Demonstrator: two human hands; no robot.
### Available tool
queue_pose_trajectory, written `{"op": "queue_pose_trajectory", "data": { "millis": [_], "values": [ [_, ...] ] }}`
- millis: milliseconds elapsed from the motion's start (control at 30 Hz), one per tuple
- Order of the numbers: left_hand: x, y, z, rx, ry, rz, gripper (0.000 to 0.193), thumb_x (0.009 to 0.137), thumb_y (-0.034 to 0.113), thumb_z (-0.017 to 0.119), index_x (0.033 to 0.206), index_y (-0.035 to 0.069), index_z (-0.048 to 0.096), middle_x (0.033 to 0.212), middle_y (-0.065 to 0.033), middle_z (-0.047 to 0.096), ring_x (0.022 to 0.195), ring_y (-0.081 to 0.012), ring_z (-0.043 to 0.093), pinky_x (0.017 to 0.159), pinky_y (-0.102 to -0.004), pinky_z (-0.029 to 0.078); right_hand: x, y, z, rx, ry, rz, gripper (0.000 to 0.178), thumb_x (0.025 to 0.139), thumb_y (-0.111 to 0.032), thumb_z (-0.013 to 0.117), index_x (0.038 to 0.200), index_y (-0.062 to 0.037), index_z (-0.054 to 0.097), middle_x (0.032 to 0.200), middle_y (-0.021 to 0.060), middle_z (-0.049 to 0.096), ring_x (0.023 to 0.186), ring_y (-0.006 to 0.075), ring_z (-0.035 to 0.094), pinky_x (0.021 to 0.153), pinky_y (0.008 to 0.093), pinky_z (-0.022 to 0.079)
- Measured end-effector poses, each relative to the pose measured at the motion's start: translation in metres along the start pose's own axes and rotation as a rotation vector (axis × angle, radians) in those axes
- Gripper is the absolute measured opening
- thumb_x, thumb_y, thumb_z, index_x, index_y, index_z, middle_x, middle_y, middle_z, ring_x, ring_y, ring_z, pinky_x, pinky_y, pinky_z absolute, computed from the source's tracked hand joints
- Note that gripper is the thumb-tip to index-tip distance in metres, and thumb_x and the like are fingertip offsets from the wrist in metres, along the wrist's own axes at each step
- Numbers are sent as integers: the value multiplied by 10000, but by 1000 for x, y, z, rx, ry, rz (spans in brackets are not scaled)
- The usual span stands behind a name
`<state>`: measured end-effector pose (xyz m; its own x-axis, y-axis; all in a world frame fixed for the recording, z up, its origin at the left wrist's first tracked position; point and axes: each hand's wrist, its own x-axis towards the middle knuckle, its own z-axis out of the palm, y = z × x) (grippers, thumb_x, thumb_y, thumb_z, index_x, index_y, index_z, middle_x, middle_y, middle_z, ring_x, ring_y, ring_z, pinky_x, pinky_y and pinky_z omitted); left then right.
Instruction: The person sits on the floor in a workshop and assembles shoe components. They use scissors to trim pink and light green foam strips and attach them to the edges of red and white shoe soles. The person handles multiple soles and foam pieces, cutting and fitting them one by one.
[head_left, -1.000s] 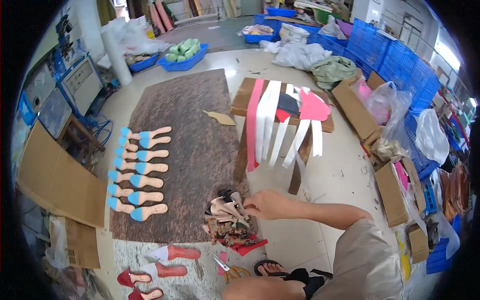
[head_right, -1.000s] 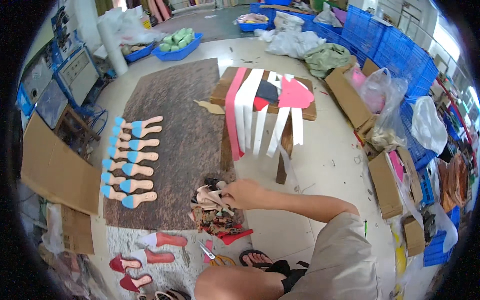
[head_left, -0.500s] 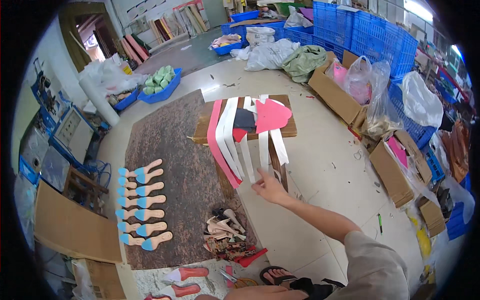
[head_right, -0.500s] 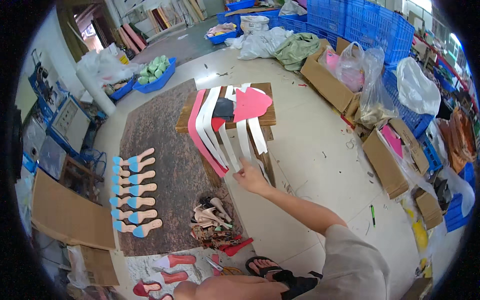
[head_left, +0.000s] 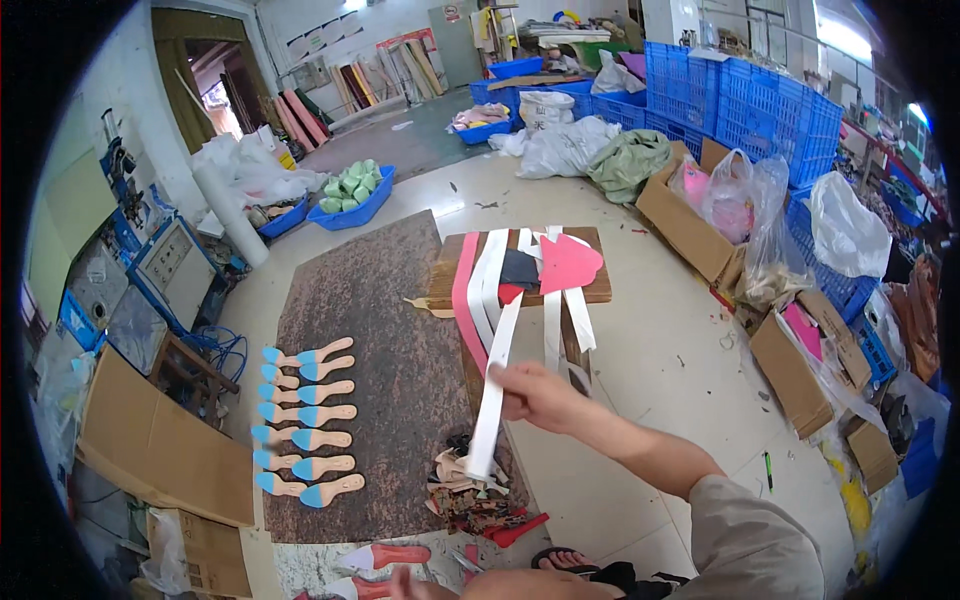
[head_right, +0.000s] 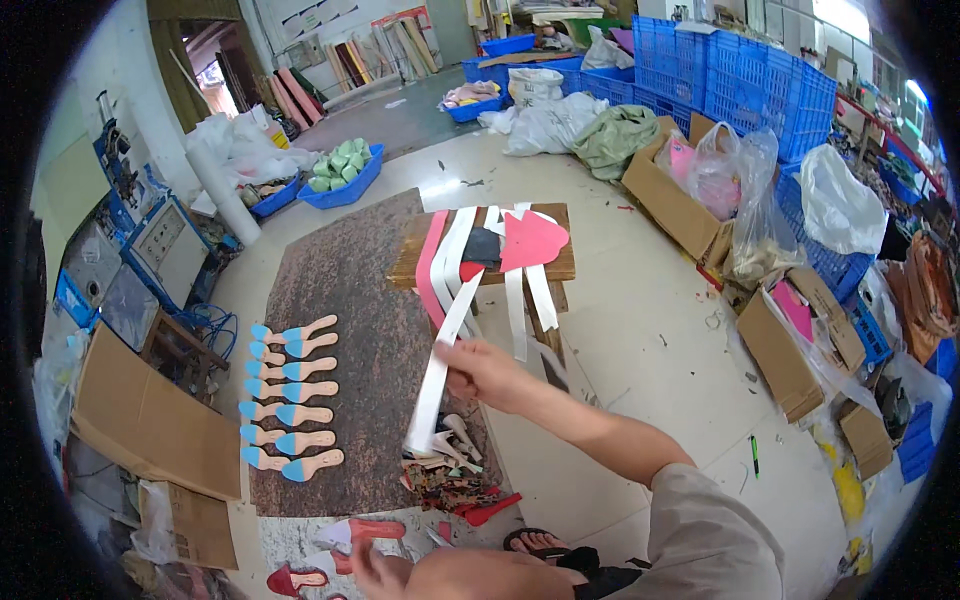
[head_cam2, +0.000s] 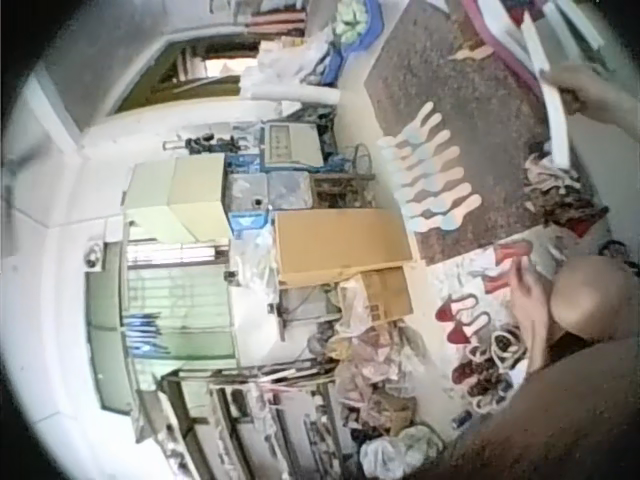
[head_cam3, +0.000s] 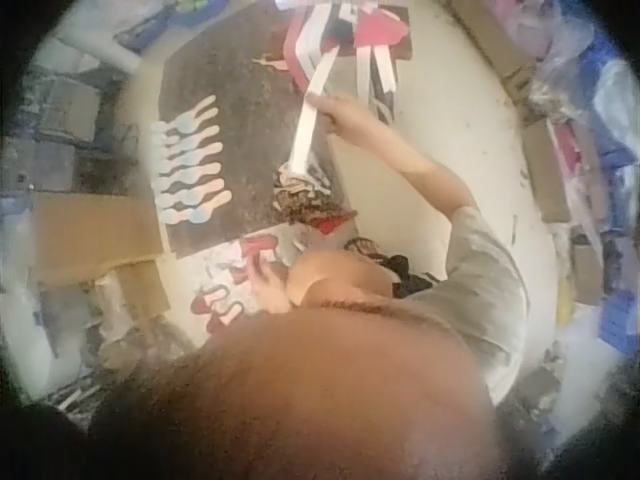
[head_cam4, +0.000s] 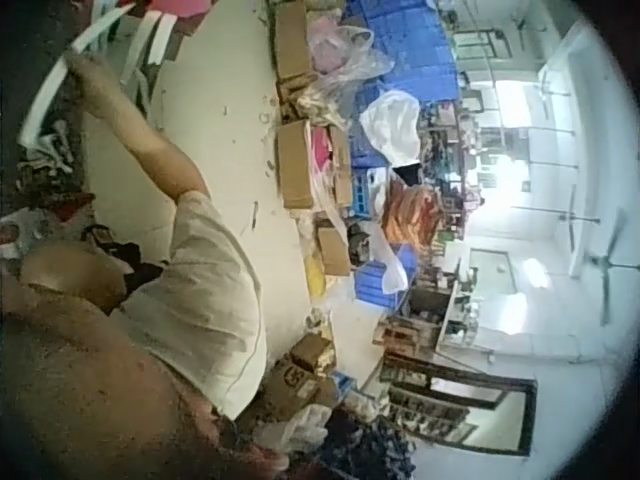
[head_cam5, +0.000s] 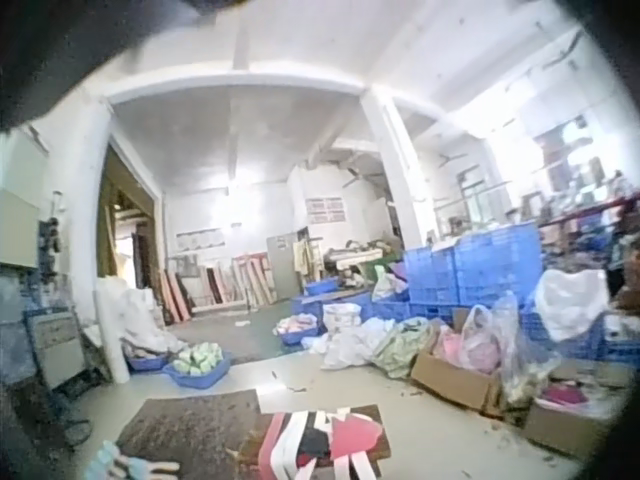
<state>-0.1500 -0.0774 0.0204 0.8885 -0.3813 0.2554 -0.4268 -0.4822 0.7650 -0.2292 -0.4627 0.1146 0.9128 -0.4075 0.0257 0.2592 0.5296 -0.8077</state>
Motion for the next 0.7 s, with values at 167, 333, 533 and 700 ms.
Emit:
{"op": "queue_pose_trajectory", "data": {
  "millis": [167, 333, 533, 700],
  "values": [
    [107, 95, 91, -431, -195, 273, 218, 926, 33, 577, 1114, -56, 642, 1007, -154, 692, 952, -210, 676, 849, -324, 523, -3, -62, 50, 326, -10, -81, 344, 1025, -336, 496, 737, -149, 497, 574, -60, 369, 496, 93, 319, 511, 241, 264],
    [145, 162, 160, -524, -367, 470, 223, 943, 67, 602, 1135, -40, 640, 1047, -140, 708, 933, -171, 684, 821, -288, 526, -21, -89, 18, 462, -7, -127, 377, 999, -351, 549, 677, -169, 475, 509, -93, 287, 436, 50, 252, 460, 223, 242],
    [154, 239, 178, -635, -498, 384, 310, 963, 162, 607, 1184, -55, 607, 1068, -161, 702, 945, -189, 687, 822, -306, 531, -47, -90, 4, 470, -74, -121, 406, 999, -376, 540, 657, -167, 475, 507, -99, 294, 426, 30, 253, 453, 210, 296],
    [176, 258, 191, -1230, -1137, -469, 380, 973, 263, 587, 1181, -55, 588, 1059, -172, 685, 975, -233, 676, 848, -344, 533, -49, -75, 34, -423, 247, 171, 381, 1004, -348, 524, 819, -25, 608, 612, 0, 561, 548, 135, 570, 531, 291, 461]
  ]
}}
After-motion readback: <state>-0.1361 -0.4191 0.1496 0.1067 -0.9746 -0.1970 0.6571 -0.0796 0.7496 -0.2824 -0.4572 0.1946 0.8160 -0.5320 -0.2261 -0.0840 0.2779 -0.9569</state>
